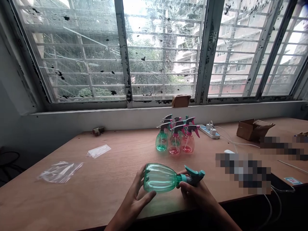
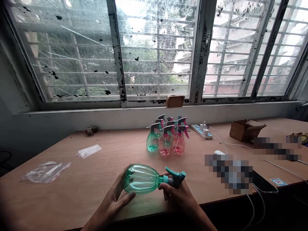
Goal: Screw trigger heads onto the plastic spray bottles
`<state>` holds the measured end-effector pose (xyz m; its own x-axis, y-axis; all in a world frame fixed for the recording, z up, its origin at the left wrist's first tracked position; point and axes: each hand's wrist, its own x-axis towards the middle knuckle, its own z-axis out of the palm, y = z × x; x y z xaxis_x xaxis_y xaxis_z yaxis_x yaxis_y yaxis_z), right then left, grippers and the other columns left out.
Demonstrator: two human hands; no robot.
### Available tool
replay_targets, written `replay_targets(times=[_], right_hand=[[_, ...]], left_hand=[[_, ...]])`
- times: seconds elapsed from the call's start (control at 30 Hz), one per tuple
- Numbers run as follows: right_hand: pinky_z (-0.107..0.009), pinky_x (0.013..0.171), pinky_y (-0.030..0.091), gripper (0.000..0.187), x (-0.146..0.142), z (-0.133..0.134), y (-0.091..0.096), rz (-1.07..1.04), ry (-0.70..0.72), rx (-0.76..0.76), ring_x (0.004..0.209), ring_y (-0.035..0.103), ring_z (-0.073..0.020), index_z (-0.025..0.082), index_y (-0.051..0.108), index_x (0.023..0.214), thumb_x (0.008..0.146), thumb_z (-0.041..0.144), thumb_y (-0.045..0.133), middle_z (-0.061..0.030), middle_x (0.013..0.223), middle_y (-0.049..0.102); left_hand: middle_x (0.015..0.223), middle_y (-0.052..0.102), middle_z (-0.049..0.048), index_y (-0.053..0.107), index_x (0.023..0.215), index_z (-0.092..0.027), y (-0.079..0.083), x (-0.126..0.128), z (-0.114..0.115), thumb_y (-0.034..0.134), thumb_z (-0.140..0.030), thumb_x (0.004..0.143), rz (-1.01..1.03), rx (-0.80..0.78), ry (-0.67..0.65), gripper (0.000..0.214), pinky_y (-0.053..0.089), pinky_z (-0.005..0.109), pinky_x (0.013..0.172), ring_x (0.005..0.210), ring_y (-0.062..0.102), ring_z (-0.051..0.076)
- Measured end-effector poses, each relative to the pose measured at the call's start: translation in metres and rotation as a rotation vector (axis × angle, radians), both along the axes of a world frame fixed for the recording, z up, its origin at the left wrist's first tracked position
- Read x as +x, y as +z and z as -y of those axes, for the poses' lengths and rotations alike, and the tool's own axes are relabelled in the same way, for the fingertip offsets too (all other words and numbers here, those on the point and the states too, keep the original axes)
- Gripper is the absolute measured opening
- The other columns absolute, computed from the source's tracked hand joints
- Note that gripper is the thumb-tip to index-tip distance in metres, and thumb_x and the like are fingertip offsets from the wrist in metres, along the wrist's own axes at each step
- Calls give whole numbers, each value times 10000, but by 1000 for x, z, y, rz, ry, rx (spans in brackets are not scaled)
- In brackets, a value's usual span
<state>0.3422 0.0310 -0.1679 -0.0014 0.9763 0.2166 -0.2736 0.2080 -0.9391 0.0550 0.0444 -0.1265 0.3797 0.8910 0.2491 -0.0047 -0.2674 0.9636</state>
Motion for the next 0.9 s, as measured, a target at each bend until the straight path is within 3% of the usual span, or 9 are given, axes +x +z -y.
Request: replay_targets(times=[0.13, 0.37, 0.7, 0.9], right_hand=[[-291, 515, 504, 541, 0, 5, 4, -11, -13, 17, 510, 628, -160, 202, 763, 1104, 833, 621, 971, -37, 785, 789], [-289, 501, 499, 513, 1, 1, 0, 3, -14, 30, 472, 602, -147, 212, 743, 1040, 810, 597, 992, -14, 736, 767], [-264, 487, 462, 491, 1, 1, 0, -4, -23, 53, 479, 628, -149, 210, 741, 1044, 845, 592, 977, -22, 753, 793], [-269, 487, 469, 501, 1, 1, 3, -8, -10, 46, 467, 622, -147, 203, 750, 1061, 840, 585, 986, -28, 744, 797]], left_hand=[[1791, 504, 87, 396, 1758, -371, -2, 2, 1, 857, -602, 965, 7, 19, -1, 946, 353, 515, 1385, 1690, 399, 379], [1706, 583, 142, 483, 1696, -305, 2, -5, -4, 801, -626, 1004, -14, 17, -19, 825, 427, 530, 1334, 1605, 516, 407], [1788, 494, 113, 426, 1720, -370, -7, 0, -1, 870, -578, 960, -11, 48, -7, 905, 376, 542, 1367, 1693, 383, 393], [1710, 565, 161, 457, 1704, -313, -6, -3, -3, 818, -623, 989, -7, 25, 21, 859, 421, 570, 1328, 1597, 510, 425]])
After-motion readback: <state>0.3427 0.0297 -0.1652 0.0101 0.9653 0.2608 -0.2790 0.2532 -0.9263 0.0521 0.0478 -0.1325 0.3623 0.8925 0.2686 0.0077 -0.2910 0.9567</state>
